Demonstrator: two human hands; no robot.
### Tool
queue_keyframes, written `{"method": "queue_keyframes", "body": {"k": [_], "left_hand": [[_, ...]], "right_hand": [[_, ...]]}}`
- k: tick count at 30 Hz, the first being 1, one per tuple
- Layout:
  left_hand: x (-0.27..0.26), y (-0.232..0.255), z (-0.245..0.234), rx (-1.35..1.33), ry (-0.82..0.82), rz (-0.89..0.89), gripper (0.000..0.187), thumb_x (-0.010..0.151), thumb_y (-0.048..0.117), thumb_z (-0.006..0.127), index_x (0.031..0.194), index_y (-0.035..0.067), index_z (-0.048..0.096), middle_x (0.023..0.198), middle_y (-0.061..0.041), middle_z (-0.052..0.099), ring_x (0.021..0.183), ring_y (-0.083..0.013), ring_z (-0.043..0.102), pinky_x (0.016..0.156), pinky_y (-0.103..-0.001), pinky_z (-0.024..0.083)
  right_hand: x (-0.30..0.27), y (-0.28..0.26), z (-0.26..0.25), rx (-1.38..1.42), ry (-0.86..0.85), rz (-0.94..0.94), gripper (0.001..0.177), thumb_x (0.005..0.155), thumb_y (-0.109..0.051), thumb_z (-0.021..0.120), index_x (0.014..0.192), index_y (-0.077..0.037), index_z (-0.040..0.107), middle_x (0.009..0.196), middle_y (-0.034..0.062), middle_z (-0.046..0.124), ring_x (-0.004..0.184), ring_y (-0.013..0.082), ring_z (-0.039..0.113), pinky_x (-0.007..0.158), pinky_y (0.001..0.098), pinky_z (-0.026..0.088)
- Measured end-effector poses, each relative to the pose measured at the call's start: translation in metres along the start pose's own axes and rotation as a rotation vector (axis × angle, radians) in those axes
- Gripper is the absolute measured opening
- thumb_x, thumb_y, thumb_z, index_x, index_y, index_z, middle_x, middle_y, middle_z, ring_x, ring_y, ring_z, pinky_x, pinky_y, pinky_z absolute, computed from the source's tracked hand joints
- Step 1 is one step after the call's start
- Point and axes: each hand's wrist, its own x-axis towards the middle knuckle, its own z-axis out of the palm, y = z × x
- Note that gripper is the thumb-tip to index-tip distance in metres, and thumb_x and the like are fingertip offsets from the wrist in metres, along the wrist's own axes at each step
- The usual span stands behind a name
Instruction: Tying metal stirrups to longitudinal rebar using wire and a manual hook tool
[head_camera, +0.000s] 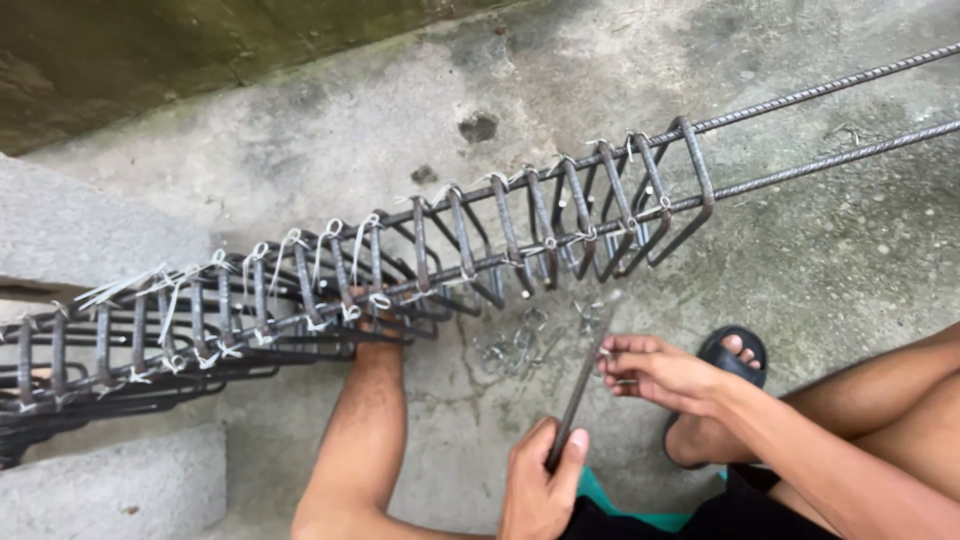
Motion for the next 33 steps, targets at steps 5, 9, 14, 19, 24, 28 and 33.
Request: {"method": "queue_keyframes", "body": {"k": [5,9,14,19,24,28,33], "left_hand": [[0.004,0.023,0.012,-0.152,0.230,-0.116,0.015,0.092,0.016,0.070,0.091,0.004,0.079,0.063,0.002,0.062,0.055,-0.0093,0.049,0.052,-0.026,0.044],[0.008,0.037,0.038,-0.343,0.310,0.054,0.028,0.089,0.010,0.074,0.115,-0.001,0.076,0.085,-0.005,0.062,0.071,-0.0142,0.059,0.065,-0.026,0.050],[0.011,0.043,0.058,-0.524,0.453,-0.009,0.020,0.088,0.001,0.075,0.108,-0.001,0.075,0.090,-0.009,0.073,0.070,-0.0133,0.065,0.062,-0.024,0.053],[0.017,0.050,0.061,-0.578,0.363,-0.112,0.006,0.094,0.001,0.068,0.100,0.000,0.068,0.068,-0.001,0.057,0.057,-0.0084,0.046,0.051,-0.024,0.037],[0.031,0.074,0.063,-0.572,0.357,-0.023,0.012,0.093,0.003,0.065,0.105,-0.001,0.068,0.084,-0.007,0.067,0.072,-0.0145,0.059,0.067,-0.028,0.050],[0.041,0.091,0.066,-0.507,0.338,0.065,0.013,0.094,0.003,0.062,0.105,0.000,0.067,0.097,-0.010,0.073,0.086,-0.0176,0.069,0.080,-0.030,0.058],[0.041,0.092,0.068,-0.482,0.298,0.046,0.012,0.092,0.000,0.062,0.103,0.000,0.069,0.089,-0.006,0.066,0.073,-0.0128,0.057,0.068,-0.027,0.049]], "right_hand": [[-0.041,-0.027,0.036,0.108,-0.250,-0.092,0.022,0.093,0.009,0.060,0.113,0.001,0.062,0.103,0.0131,0.067,0.087,0.0189,0.061,0.076,0.0334,0.050],[-0.064,-0.036,0.057,0.061,-0.316,-0.104,0.014,0.092,0.007,0.062,0.105,0.001,0.063,0.099,0.0133,0.065,0.085,0.0189,0.059,0.076,0.0335,0.049],[-0.083,-0.046,0.062,-0.141,-0.203,-0.206,0.008,0.094,0.004,0.063,0.100,0.002,0.066,0.096,0.0137,0.068,0.084,0.0199,0.059,0.079,0.0346,0.050],[-0.093,-0.054,0.074,-0.437,-0.064,-0.418,0.012,0.095,-0.009,0.068,0.099,0.002,0.072,0.087,0.0094,0.071,0.077,0.0154,0.062,0.071,0.0314,0.054],[-0.099,-0.062,0.093,-0.678,0.199,-0.576,0.022,0.094,-0.012,0.065,0.083,0.001,0.078,0.067,0.0040,0.075,0.061,0.0108,0.062,0.055,0.0263,0.053],[-0.091,-0.058,0.090,-0.659,0.356,-0.593,0.024,0.096,-0.016,0.063,0.090,-0.001,0.081,0.070,0.0024,0.076,0.060,0.0091,0.059,0.052,0.0243,0.047],[-0.092,-0.060,0.088,-0.779,0.451,-0.651,0.025,0.093,-0.018,0.065,0.077,-0.003,0.078,0.055,0.0013,0.070,0.048,0.0092,0.050,0.042,0.0264,0.042]]}}
